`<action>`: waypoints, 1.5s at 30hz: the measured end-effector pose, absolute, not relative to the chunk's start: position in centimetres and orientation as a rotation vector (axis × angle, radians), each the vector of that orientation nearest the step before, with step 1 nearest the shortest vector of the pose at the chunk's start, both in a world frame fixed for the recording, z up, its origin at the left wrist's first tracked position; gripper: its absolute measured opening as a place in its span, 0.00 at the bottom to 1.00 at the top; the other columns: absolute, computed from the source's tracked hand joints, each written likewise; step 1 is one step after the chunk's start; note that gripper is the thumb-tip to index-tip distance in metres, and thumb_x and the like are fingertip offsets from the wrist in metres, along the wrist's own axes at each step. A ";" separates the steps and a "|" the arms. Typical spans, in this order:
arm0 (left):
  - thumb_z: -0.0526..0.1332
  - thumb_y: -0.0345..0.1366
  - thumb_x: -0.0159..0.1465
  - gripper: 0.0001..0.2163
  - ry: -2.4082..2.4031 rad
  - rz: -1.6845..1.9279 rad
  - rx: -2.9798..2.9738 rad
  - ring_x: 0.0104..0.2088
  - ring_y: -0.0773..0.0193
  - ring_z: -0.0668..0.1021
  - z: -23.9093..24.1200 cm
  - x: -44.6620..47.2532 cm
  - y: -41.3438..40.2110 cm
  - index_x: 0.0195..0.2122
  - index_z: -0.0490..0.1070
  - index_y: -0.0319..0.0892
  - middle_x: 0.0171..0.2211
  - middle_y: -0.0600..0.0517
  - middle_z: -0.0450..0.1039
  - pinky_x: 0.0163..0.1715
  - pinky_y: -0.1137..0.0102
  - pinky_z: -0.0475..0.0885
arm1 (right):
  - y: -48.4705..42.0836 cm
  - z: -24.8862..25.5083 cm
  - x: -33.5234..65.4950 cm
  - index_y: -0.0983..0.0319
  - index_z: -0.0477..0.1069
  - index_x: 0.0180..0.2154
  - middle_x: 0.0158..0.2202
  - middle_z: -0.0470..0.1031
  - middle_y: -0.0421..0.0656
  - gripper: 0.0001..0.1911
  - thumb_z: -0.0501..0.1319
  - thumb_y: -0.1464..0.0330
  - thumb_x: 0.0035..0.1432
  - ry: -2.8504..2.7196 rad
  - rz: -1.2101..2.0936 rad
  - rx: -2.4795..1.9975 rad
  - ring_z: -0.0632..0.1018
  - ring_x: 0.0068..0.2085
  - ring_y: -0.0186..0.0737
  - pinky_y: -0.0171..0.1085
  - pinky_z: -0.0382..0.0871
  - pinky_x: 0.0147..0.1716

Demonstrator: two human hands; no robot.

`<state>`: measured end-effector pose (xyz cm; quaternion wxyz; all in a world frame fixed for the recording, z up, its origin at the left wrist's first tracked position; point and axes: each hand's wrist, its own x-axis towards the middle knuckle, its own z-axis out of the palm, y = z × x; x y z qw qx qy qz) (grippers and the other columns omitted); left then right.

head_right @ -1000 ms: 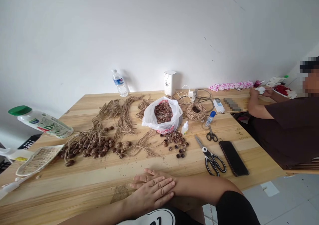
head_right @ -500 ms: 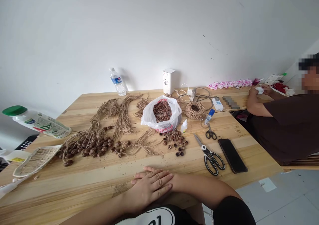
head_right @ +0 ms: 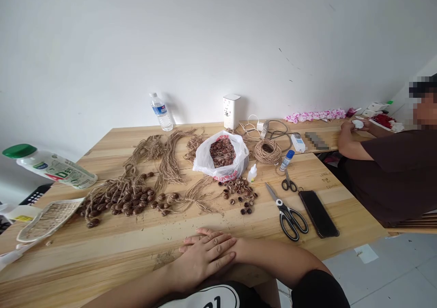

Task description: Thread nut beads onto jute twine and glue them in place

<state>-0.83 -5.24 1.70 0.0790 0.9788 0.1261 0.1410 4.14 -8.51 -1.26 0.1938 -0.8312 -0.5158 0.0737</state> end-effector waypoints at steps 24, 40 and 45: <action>0.48 0.35 0.66 0.25 0.376 0.384 2.948 0.62 0.49 0.57 2.1 -0.9 -5.2 0.64 0.45 0.39 0.63 0.40 0.52 0.57 0.52 0.58 | -9.2 -2.0 5.3 0.66 0.67 0.53 0.44 0.73 0.63 0.21 0.47 0.75 0.61 -1.612 -0.103 -2.021 0.73 0.46 0.62 0.59 0.65 0.32; 0.55 0.31 0.60 0.27 0.507 0.650 3.093 0.64 0.39 0.45 1.3 -1.0 -4.2 0.61 0.54 0.41 0.63 0.44 0.53 0.57 0.42 0.51 | -1.4 -0.3 14.0 0.56 0.73 0.20 0.19 0.73 0.39 0.14 0.56 0.66 0.55 -2.288 0.437 -1.250 0.75 0.27 0.34 0.34 0.73 0.31; 0.57 0.32 0.59 0.29 0.551 0.614 3.083 0.64 0.38 0.44 1.1 -1.2 -4.1 0.62 0.52 0.40 0.65 0.42 0.47 0.57 0.41 0.52 | 0.1 1.2 15.4 0.61 0.75 0.27 0.26 0.77 0.42 0.20 0.46 0.70 0.61 -2.493 0.437 -0.568 0.77 0.32 0.33 0.33 0.72 0.36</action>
